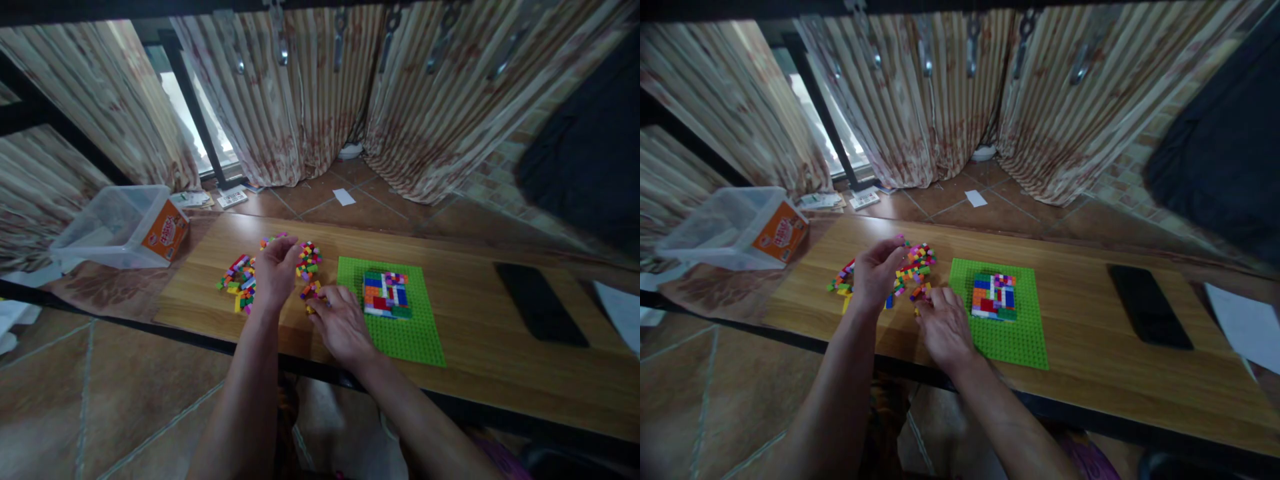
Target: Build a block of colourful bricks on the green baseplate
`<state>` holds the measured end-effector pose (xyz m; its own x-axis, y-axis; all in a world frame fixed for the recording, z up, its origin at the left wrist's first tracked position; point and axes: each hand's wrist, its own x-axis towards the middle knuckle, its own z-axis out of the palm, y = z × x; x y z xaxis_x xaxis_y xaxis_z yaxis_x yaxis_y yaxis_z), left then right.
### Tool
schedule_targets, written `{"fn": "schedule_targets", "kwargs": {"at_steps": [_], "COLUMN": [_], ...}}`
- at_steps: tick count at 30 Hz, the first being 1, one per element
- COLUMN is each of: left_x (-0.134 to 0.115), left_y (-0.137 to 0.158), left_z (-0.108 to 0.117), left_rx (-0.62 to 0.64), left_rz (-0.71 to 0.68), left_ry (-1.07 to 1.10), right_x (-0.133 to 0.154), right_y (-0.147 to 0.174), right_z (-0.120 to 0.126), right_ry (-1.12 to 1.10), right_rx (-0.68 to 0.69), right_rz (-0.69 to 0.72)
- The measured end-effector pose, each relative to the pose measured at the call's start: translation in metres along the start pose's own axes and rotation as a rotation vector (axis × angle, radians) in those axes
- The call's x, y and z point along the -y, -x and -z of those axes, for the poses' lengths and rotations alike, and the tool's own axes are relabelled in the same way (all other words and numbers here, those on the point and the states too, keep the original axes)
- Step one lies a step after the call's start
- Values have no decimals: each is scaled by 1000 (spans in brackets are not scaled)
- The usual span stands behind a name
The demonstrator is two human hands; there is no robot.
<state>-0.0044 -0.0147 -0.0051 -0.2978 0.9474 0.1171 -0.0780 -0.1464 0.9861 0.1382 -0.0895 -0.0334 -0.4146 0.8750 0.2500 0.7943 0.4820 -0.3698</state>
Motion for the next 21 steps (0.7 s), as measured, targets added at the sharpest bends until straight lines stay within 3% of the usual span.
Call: {"fn": "schedule_targets", "kwargs": {"at_steps": [5,11,16,21], "left_x": [-2,-3,-2,-1], "left_y": [0,2,3,4], "left_z": [-1,-3,-6,-13], "left_rx": [0,-1,49,82], "left_rz": [8,-10,-20,-39], "left_ry": [-3,-46,-110,-178], "right_x": [4,-7,-46,-95], "right_y": [-6,-1,13,32], "right_z": [0,21,47,68], "right_ry": [-27,-348,-568,-648], "right_rx": [-10,-212,-402,-590], "right_rz": [-15,-92,-274,-474]}}
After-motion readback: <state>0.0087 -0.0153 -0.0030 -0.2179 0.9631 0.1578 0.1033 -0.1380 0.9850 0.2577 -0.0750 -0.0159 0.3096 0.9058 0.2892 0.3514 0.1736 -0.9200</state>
